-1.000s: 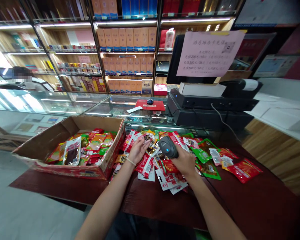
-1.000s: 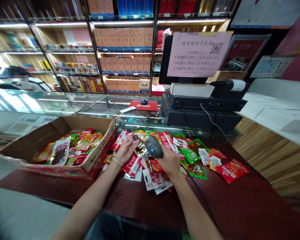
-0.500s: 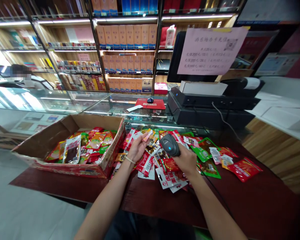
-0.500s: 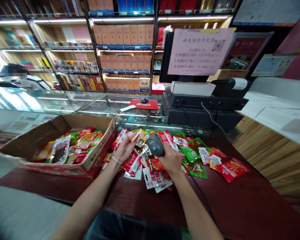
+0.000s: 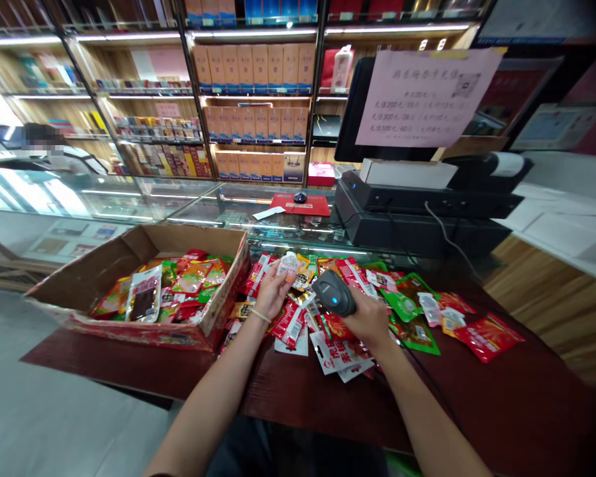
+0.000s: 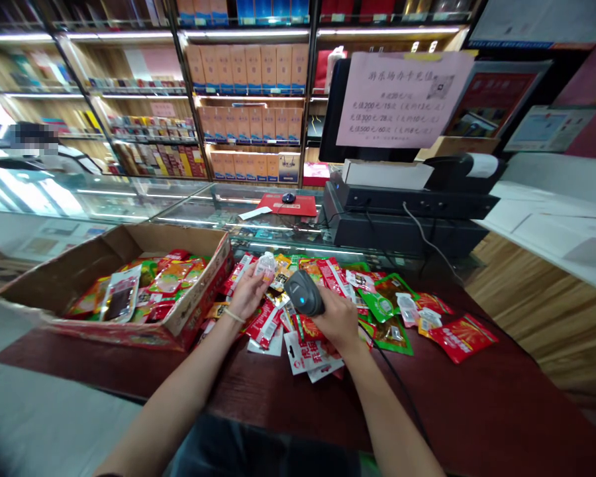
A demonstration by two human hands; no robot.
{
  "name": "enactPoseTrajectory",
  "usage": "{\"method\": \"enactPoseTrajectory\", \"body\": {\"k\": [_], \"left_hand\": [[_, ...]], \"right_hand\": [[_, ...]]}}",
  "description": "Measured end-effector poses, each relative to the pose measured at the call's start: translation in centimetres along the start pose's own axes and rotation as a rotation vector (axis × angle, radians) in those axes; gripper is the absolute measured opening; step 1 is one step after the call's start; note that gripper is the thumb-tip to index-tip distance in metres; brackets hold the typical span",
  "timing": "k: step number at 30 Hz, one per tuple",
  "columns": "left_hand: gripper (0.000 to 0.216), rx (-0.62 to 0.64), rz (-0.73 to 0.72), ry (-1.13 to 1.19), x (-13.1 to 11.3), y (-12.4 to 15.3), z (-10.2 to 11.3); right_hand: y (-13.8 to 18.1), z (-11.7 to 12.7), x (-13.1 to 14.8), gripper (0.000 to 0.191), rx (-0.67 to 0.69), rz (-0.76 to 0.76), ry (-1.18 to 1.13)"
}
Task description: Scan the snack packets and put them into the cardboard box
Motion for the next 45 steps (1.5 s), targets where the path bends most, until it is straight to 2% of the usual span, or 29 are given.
{"method": "enactPoseTrajectory", "body": {"k": [4,9,14,21,25,30,32,34,36,38,40,42,44,45], "left_hand": [[0.050,0.006,-0.004,0.001,0.1,0.1,-0.3],[0.068,0.019,-0.035,-0.126,0.2,0.2,-0.5],[0.072,0.062,-0.068,-0.218,0.2,0.6,-1.0],[0.062,0.071,-0.191,-0.221,-0.4,0.7,-1.3],[0.061,0.115,-0.184,-0.320,-0.1,0.6,-1.3],[0.060,0.012,-0.181,-0.309,-1.1,1.0,-1.7],[0.057,-0.034,-0.210,-0.302,-3.0,1.6,-2.6],[0.055,-0.037,-0.259,-0.304,-6.0,2.6,-3.8],[0.052,-0.016,-0.340,-0.359,-10.1,4.1,-4.8],[0.048,-0.024,-0.455,-0.522,-15.0,5.8,-4.9],[0.046,-0.086,-0.608,-0.826,-19.9,7.6,-3.6],[0.047,-0.230,-0.749,-1.142,-24.2,9.0,-0.8],[0.050,-0.377,-0.784,-1.377,-27.2,9.7,3.2],[0.054,-0.417,-0.742,-1.470,-28.1,9.7,5.3]], "right_hand": [[0.0,-0.5,1.2,0.044,0.078,0.029,-0.040],[0.0,-0.8,1.5,0.048,0.151,-0.026,-0.064],[0.0,-1.2,1.3,0.050,0.246,-0.085,-0.103],[0.0,-0.9,1.0,0.054,0.221,-0.134,-0.147],[-0.1,-1.0,0.8,0.050,0.232,-0.151,-0.124],[-0.3,-0.6,0.4,0.045,0.173,-0.139,-0.110],[-0.3,-0.4,0.0,0.046,0.126,-0.145,-0.117],[-0.2,-0.3,-0.4,0.047,0.091,-0.159,-0.113],[-0.1,-0.4,-0.7,0.048,0.073,-0.173,-0.094],[0.0,-0.6,-0.8,0.049,0.070,-0.180,-0.056],[0.1,-0.8,-0.8,0.049,0.076,-0.184,-0.010],[0.1,-0.9,-0.7,0.049,0.075,-0.186,0.019],[0.2,-1.0,-0.7,0.051,0.068,-0.200,0.025],[0.2,-1.1,-0.8,0.052,0.068,-0.210,0.023]]}}
Point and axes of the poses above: each hand's wrist, its own y-axis away from the middle knuckle, its own z-axis out of the back of the hand, x = y × z, the point moved 7 cm from there along -y, towards the middle knuckle, and after that the axes turned 4 degrees about -y, right-handed, at the moved point
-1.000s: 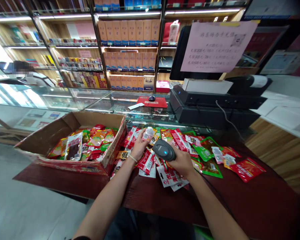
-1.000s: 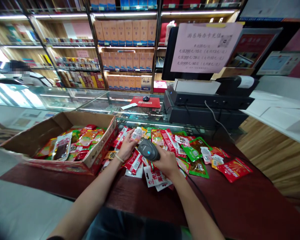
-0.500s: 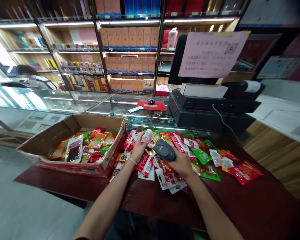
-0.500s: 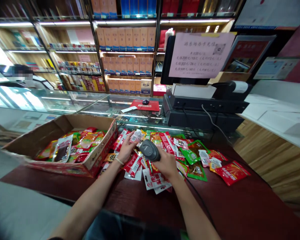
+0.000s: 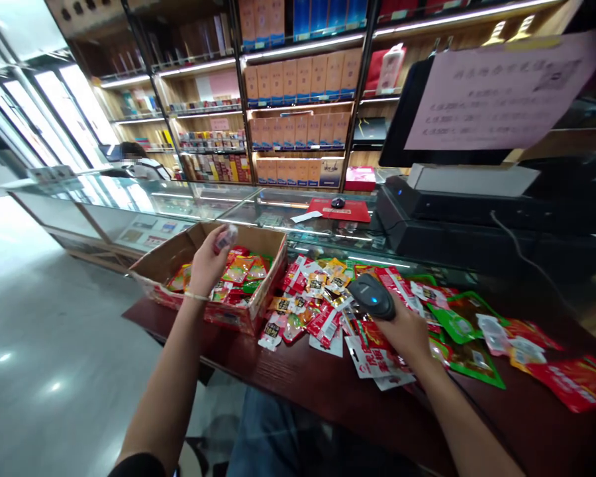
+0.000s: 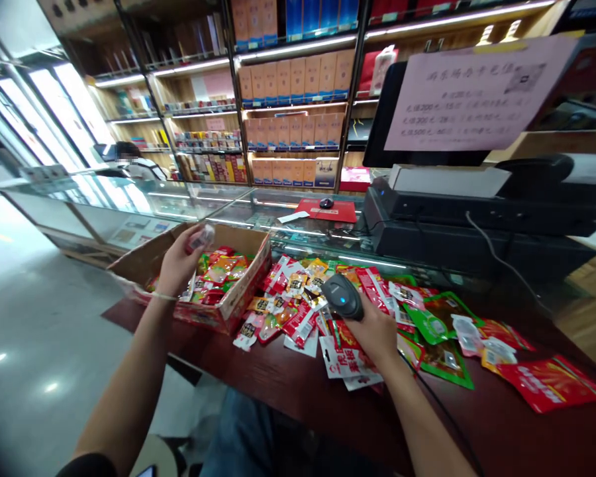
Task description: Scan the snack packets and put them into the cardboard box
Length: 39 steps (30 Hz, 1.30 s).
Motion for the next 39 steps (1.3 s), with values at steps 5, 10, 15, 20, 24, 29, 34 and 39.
{"method": "enactPoseTrajectory", "body": {"k": [5,10,15,20,24,29,34,39], "left_hand": [[0.054,0.079,0.050,-0.163,5.5,0.2,1.4],[0.041,0.114,-0.038,-0.130,-0.1,1.6,-1.1],[0.036,0.263,-0.291,-0.046,-9.8,4.3,-7.3],[0.036,0.465,-0.461,0.081,-15.9,7.6,-17.1],[0.040,0.624,-0.515,0.093,-17.5,10.2,-25.7],[0.044,0.712,-0.580,0.028,-18.4,12.6,-33.6],[0.054,0.761,-0.577,-0.246,-18.2,13.9,-37.6],[0.042,0.751,-0.544,-0.315,-18.3,14.7,-37.3]], "right_hand": [[-0.1,-0.5,-0.8,0.053,0.000,-0.046,-0.002],[-0.5,0.7,-1.7,0.054,-0.045,-0.089,0.034],[-1.2,3.4,-4.1,0.052,-0.106,-0.234,0.071],[-1.5,5.9,-7.5,0.046,-0.168,-0.378,0.116],[-1.4,7.4,-9.6,0.047,-0.209,-0.485,0.150],[-1.3,8.1,-10.6,0.048,-0.262,-0.513,0.145],[-1.2,7.9,-10.7,0.041,-0.272,-0.489,0.123],[-1.2,7.6,-10.2,0.040,-0.279,-0.447,0.129]]}}
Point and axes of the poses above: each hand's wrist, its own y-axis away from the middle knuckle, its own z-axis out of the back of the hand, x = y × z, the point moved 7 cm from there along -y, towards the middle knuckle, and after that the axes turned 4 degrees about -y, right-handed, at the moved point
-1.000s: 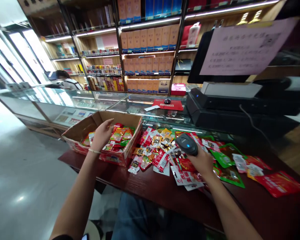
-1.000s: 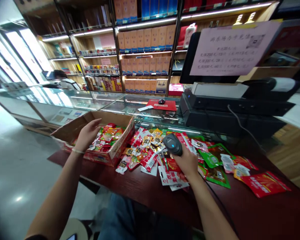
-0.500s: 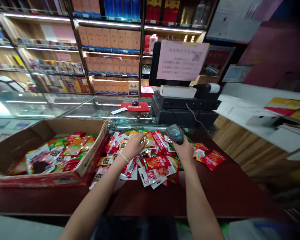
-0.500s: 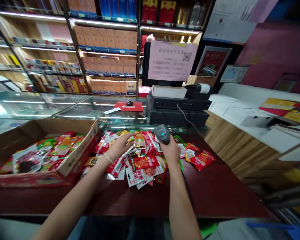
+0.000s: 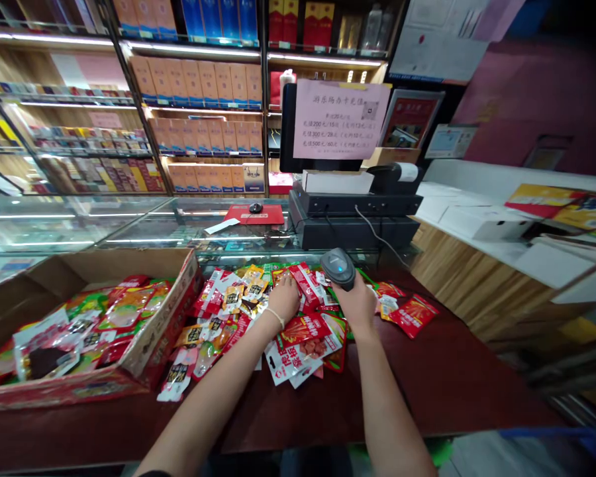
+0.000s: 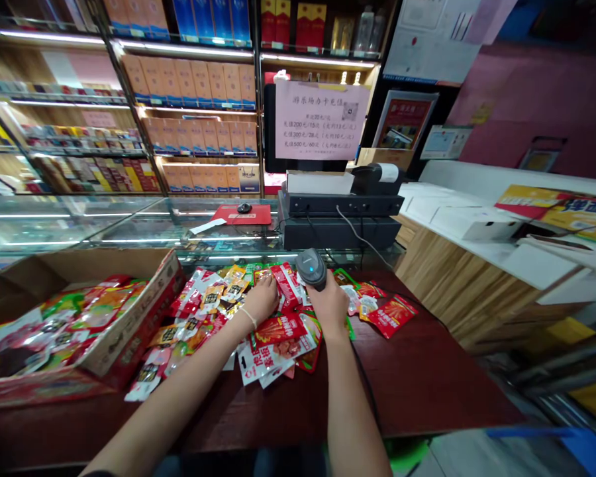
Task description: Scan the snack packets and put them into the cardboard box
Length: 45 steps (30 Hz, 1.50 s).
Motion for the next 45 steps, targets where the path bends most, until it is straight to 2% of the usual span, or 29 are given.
{"method": "enactPoseTrajectory", "body": {"k": [2,4,7,9,11,13,16,19,23,25,29,34,36,42,45], "left_hand": [[0.041,-0.007,-0.010,0.061,0.4,0.7,0.8],[0.047,-0.064,-0.003,0.195,1.7,1.7,2.3],[0.043,-0.306,0.089,0.501,5.6,4.1,4.9],[0.030,-0.485,0.245,0.772,9.3,6.2,5.7],[0.026,-0.618,0.428,1.086,12.6,8.0,5.0],[0.031,-0.689,0.551,1.404,14.7,9.1,3.7],[0.033,-0.672,0.592,1.766,15.6,9.0,2.3],[0.027,-0.629,0.621,1.932,15.7,8.7,1.9],[0.018,-0.625,0.635,2.000,15.7,8.8,2.1],[0.017,-0.614,0.633,1.990,15.6,8.9,2.2],[0.024,-0.574,0.611,1.943,15.3,8.9,2.2],[0.028,-0.576,0.626,1.922,15.4,8.9,2.0],[0.029,-0.584,0.654,1.918,15.5,9.0,1.9],[0.034,-0.565,0.627,1.884,15.3,9.0,1.8],[0.032,-0.584,0.616,1.750,14.8,8.8,2.4]], "right_hand": [[0.1,0.0,0.3,0.040,-0.001,0.014,0.001],[0.3,0.0,0.7,0.040,0.002,0.023,-0.012],[0.7,0.0,1.3,0.041,0.014,0.020,-0.035],[1.1,-0.1,1.8,0.040,0.030,0.029,-0.042],[1.5,-0.4,2.5,0.040,0.044,0.058,-0.056],[2.1,-0.8,3.2,0.041,0.059,0.096,-0.067],[2.9,-1.8,4.4,0.046,0.102,0.162,-0.048],[3.7,-3.1,5.4,0.048,0.191,0.197,-0.018],[4.7,-4.6,6.5,0.055,0.362,0.226,-0.028],[5.2,-4.8,7.1,0.059,0.397,0.252,-0.052],[5.7,-4.9,7.5,0.061,0.384,0.301,-0.064],[6.0,-5.4,7.5,0.048,0.399,0.367,0.030],[6.1,-5.5,7.7,0.048,0.415,0.390,0.040],[5.9,-5.1,7.6,0.051,0.380,0.363,0.017],[5.8,-5.0,7.6,0.050,0.363,0.355,0.002]]}}
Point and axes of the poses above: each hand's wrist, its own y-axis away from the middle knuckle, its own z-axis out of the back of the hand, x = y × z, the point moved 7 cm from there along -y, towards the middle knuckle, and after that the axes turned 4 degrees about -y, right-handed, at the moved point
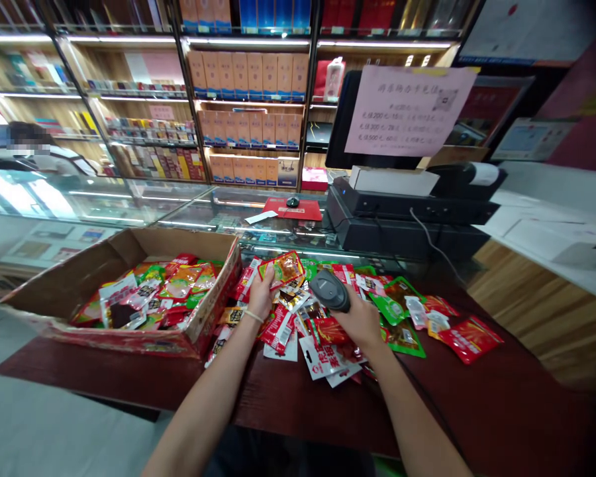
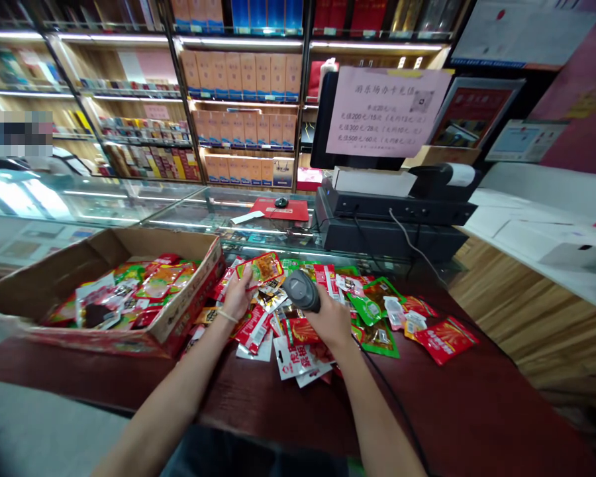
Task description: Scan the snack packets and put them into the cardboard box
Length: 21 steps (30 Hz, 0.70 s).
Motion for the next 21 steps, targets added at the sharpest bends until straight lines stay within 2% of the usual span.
{"method": "enactPoseTrajectory", "body": {"k": [2,4,7,9,12,15,18,21], "left_hand": [[0.028,-0.022,-0.120,-0.167,-1.6,0.7,-0.9],[0.025,-0.013,-0.277,-0.371,-4.4,2.1,-2.4],[0.024,0.053,-0.505,-0.607,-9.7,5.3,-4.6],[0.026,0.062,-0.654,-0.710,-13.7,7.5,-4.7],[0.028,-0.005,-0.798,-0.884,-19.1,9.5,-2.1],[0.031,-0.155,-0.874,-1.130,-23.1,9.9,2.8],[0.039,-0.197,-0.784,-1.406,-24.2,8.7,7.6],[0.048,-0.120,-0.592,-1.588,-22.9,7.3,10.7]], "right_hand": [[0.0,0.1,-0.1,0.049,-0.001,-0.011,-0.004],[-0.1,0.1,-0.3,0.050,-0.001,-0.031,0.000],[-0.1,0.1,-0.5,0.052,-0.010,-0.054,0.012],[0.0,0.1,-0.7,0.053,-0.024,-0.060,0.007],[0.0,-0.1,-0.7,0.055,-0.037,-0.064,0.003],[0.1,-0.4,-0.7,0.057,-0.036,-0.063,0.010],[0.1,-0.7,-0.6,0.055,-0.032,-0.063,0.009],[0.1,-1.0,-0.3,0.054,-0.035,-0.056,0.003]]}}
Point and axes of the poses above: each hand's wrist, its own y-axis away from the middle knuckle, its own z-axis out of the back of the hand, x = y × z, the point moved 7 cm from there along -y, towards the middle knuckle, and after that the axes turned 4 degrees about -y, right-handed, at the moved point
